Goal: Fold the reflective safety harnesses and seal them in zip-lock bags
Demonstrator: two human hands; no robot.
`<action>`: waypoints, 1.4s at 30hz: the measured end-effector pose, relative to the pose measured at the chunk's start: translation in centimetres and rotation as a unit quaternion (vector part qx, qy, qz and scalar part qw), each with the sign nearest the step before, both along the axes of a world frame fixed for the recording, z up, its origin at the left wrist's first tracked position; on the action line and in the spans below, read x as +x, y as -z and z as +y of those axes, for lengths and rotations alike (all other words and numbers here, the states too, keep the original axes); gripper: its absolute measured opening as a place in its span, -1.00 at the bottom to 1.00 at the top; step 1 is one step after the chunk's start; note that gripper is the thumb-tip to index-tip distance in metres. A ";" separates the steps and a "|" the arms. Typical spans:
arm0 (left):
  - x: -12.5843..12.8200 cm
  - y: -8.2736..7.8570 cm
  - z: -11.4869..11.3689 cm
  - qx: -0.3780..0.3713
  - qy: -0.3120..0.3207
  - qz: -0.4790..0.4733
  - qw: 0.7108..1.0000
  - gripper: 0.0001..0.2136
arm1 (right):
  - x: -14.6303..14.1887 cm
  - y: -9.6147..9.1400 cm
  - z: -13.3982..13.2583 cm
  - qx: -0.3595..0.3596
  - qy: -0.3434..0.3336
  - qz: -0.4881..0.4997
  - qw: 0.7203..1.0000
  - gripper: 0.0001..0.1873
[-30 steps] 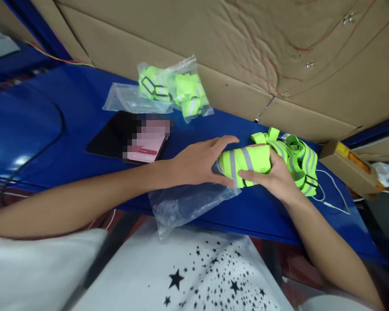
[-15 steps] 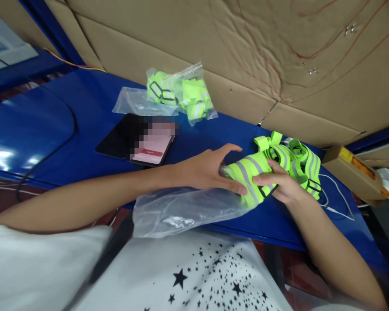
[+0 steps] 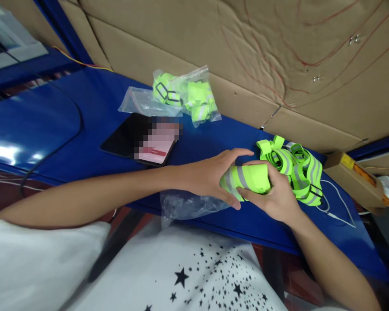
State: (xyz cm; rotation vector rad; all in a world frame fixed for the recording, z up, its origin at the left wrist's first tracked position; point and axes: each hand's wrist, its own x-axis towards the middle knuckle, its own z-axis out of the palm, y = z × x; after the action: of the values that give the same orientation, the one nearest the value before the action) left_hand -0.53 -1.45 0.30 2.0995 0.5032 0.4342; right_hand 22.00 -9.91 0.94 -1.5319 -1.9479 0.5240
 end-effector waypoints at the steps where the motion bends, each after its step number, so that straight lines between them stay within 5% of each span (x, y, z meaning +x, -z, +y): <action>1: -0.2 -0.2 0.3 -0.026 0.017 -0.009 0.999 0.12 | -0.1 0.0 -0.2 0.027 0.003 -0.004 1.000 -0.49; 5: -0.8 -1.0 1.2 -0.086 0.030 -0.024 0.996 0.13 | 0.0 -0.5 -0.4 0.086 -0.006 0.000 0.996 -0.47; 11: -0.7 -1.5 1.2 0.013 -0.036 0.085 0.996 -0.28 | 0.6 -0.1 0.3 0.058 -0.022 0.027 0.998 -0.46; 14: -0.5 -1.4 1.1 0.030 -0.038 0.072 0.996 -0.27 | 0.5 0.2 0.3 0.065 -0.010 0.006 0.998 -0.41; 19: -0.4 -1.2 0.8 -0.012 -0.019 0.089 0.996 -0.25 | 0.3 0.1 0.7 -0.042 0.030 0.120 0.991 -0.50; 25: -0.1 -1.1 0.6 -0.148 0.015 0.069 0.986 -0.27 | 0.7 0.8 1.5 -0.202 0.033 0.276 0.939 -0.55; 32: 0.0 -0.8 0.8 -0.117 -0.016 0.072 0.990 -0.21 | 0.5 0.8 1.5 -0.182 -0.018 0.231 0.956 -0.39; 37: -0.2 -0.7 1.3 -0.102 -0.003 0.062 0.993 -0.32 | 0.5 0.3 1.2 -0.112 0.036 0.181 0.976 -0.42; 42: -0.1 -0.5 1.0 -0.143 -0.015 0.009 0.990 -0.34 | 0.1 0.8 1.5 -0.194 0.059 0.318 0.926 -0.46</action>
State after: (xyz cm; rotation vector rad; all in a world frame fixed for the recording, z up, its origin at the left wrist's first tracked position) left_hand -0.61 -0.41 0.78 1.8234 0.5725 0.3376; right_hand 22.12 -8.42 0.15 -1.4436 -1.2877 1.2365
